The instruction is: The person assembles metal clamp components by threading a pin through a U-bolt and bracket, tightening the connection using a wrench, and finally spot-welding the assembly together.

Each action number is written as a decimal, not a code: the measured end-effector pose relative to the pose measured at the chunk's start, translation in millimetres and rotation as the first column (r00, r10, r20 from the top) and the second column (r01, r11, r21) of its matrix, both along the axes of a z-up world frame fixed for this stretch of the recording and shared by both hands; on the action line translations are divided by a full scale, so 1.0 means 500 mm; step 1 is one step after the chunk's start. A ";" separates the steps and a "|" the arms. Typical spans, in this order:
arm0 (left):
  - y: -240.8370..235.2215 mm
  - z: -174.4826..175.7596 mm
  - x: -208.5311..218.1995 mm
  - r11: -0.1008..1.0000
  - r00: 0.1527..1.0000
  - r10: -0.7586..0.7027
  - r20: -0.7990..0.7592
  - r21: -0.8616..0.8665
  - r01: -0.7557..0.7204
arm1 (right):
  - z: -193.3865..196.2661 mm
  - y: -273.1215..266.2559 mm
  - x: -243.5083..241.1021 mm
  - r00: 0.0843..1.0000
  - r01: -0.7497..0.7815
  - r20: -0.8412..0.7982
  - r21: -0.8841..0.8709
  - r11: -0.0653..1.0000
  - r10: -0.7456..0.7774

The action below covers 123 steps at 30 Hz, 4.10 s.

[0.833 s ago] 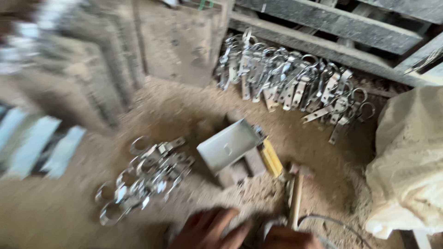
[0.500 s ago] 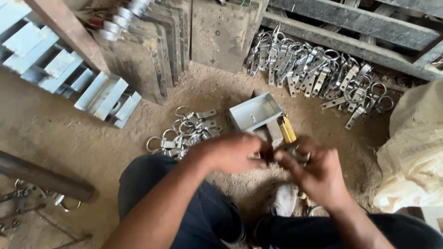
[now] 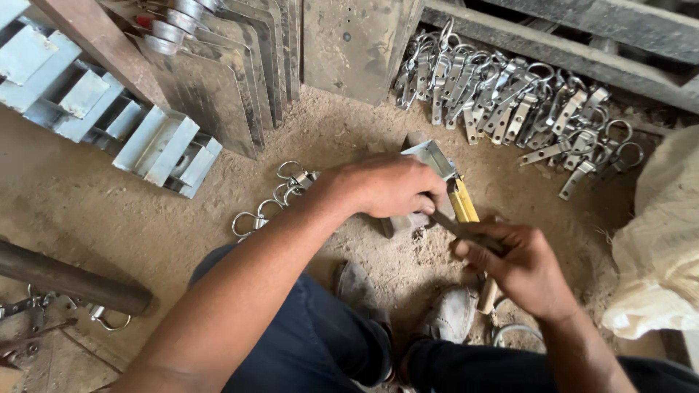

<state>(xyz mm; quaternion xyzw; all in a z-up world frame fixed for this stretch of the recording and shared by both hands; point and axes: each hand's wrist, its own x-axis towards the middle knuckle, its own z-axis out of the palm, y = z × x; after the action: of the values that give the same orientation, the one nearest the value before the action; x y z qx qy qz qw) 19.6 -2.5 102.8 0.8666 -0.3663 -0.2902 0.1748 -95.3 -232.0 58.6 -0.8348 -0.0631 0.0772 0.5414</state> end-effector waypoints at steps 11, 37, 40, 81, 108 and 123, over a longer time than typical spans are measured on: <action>0.114 -0.158 0.108 0.974 0.966 0.218 -0.137 0.087 -0.208 | -0.108 0.093 0.026 0.889 -0.046 -0.457 -0.154 0.987 -0.030; 0.399 -0.716 0.236 0.683 0.805 0.424 0.415 0.437 -0.585 | -0.144 0.062 0.071 0.886 0.200 -0.420 -0.039 0.979 -0.197; 0.407 -0.708 0.239 0.717 0.809 0.431 0.400 0.393 -0.576 | -0.126 0.068 0.090 0.914 0.159 -0.372 -0.042 0.986 -0.164; -0.045 -0.200 -0.084 -0.105 0.399 0.287 -0.871 -0.443 -0.891 | -0.115 0.040 -0.019 0.823 0.405 -0.568 0.622 0.670 0.030; 0.012 -0.215 -0.116 -0.164 0.607 0.368 -0.704 -0.692 -0.704 | -0.106 0.128 -0.058 0.670 0.371 -0.659 0.697 0.614 0.342; 0.008 -0.231 -0.106 -0.062 0.607 0.270 -0.747 -0.643 -0.763 | -0.072 0.109 -0.045 0.661 0.179 -0.675 0.568 0.803 0.330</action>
<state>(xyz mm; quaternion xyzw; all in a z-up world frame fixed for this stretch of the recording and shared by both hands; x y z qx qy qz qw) -33.4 1.7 -12.5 0.5462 -0.0403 -0.0709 0.8337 -117.9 -177.4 22.5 -0.5126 0.1072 0.4122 0.7455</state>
